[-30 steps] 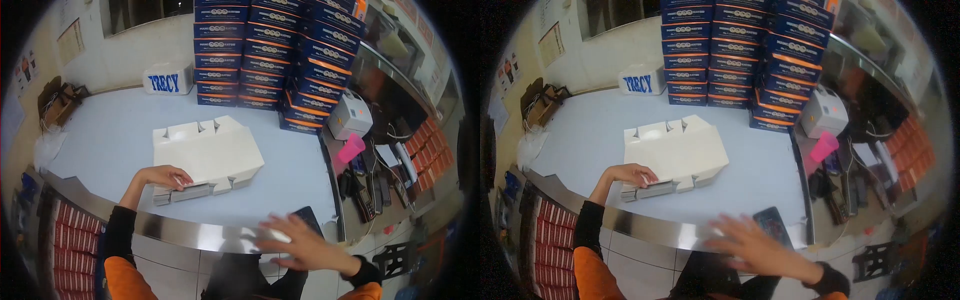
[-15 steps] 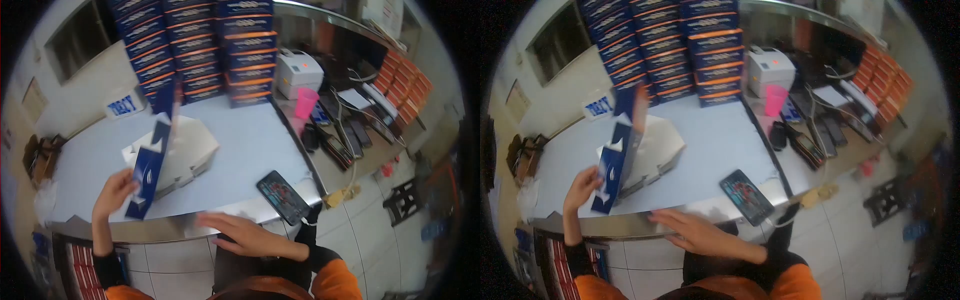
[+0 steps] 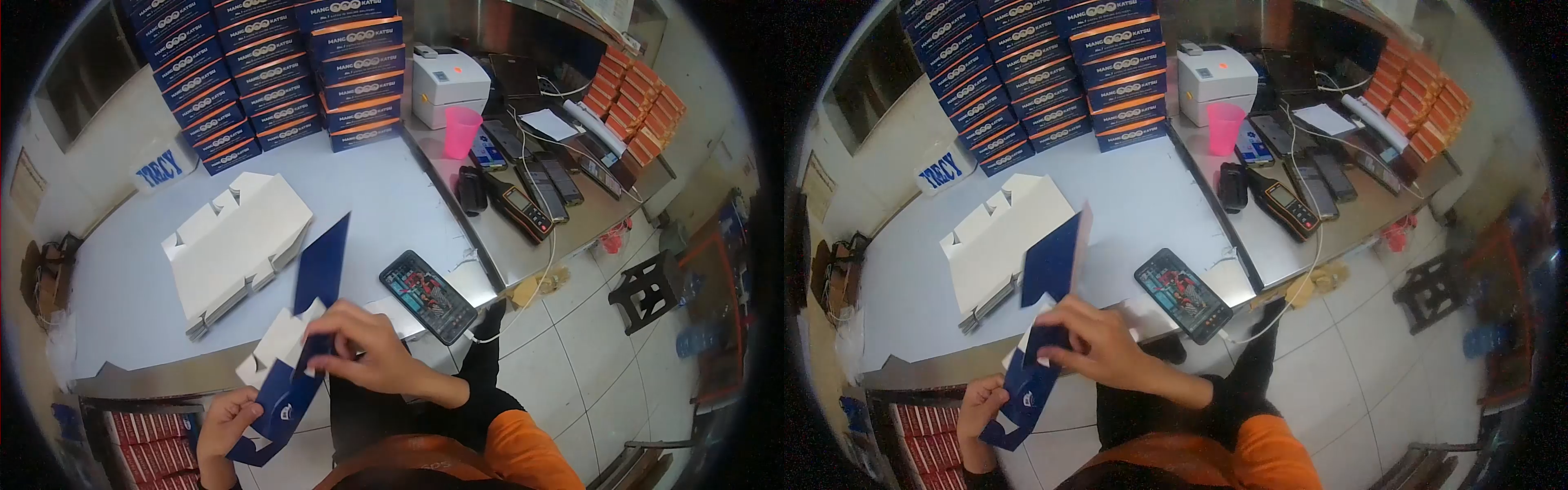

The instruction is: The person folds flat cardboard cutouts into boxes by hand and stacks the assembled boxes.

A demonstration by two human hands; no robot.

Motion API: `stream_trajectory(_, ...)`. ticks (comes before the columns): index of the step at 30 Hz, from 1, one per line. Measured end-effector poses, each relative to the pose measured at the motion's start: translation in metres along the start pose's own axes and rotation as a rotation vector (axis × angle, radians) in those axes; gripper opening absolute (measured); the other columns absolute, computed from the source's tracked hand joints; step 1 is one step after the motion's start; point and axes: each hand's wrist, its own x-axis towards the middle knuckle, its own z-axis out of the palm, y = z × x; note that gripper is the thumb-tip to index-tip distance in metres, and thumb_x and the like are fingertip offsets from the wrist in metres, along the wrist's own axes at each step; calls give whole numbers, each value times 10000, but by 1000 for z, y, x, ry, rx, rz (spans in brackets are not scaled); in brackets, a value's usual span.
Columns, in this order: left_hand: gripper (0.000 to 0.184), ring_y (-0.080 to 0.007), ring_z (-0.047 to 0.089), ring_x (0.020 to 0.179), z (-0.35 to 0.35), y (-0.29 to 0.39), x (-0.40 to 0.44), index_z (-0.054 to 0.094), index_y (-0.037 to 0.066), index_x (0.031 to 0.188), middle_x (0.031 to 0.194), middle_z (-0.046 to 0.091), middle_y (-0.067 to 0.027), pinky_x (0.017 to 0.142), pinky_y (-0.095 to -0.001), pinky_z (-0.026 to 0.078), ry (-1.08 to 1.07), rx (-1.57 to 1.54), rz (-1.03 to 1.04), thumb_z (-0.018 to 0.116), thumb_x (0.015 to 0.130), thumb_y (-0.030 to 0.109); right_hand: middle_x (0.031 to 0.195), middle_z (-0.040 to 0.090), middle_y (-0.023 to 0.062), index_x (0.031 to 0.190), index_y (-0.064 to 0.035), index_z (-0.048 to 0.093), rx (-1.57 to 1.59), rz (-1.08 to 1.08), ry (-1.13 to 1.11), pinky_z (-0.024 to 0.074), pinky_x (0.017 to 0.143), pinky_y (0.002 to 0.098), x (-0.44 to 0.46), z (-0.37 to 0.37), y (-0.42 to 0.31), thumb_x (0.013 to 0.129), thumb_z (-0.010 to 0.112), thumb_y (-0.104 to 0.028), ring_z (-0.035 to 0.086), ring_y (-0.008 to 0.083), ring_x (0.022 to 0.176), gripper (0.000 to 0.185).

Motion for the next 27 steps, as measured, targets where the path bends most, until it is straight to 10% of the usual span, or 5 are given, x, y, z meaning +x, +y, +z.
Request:
stream_trajectory(3, 95, -22, 494, 657, -6, -21, 5, 594, -20, 854, 721, 561, 40, 555, -197, 350, -172, 77, 84, 551, 893, 55, 778, 533, 24, 945, -84, 646, 60, -243, -381, 338, 448, 220, 2, -9, -14, 717, 783, -151, 462, 76, 519, 275)
stream_trajectory(12, 265, -60, 509, 632, 26, -19, 3, 608, -12, 825, 724, 587, -11, 582, -203, 391, 199, -307, 151, 639, 854, 250, 798, 549, 16, 946, -79, 647, 199, -108, -38, 347, 461, 210, -1, -14, -20, 722, 767, -87, 464, 69, 500, 254)
stream_trajectory(15, 193, -53, 495, 623, 27, -23, -8, 602, -23, 809, 712, 578, -3, 571, -188, 373, 121, -100, 143, 601, 870, 160, 789, 560, 17, 996, -115, 647, -86, -354, -423, 436, 480, 265, -4, -9, -20, 755, 739, -199, 556, 155, 577, 271)
stream_trajectory(22, 128, -24, 478, 613, 41, 0, -3, 600, -38, 815, 696, 581, 9, 557, -169, 361, 65, -33, 108, 515, 891, 20, 810, 561, -2, 1052, -141, 637, -314, -213, -383, 489, 528, 296, -9, -7, -20, 800, 683, -227, 600, 171, 656, 270)
stream_trajectory(27, 145, -29, 474, 597, 37, -2, 1, 609, -42, 795, 690, 589, -6, 543, -180, 364, 106, 37, 171, 536, 891, 39, 1108, 636, 62, 1126, -125, 620, -175, -169, -468, 540, 632, 313, -5, -3, -5, 854, 617, -239, 647, 240, 853, 295)
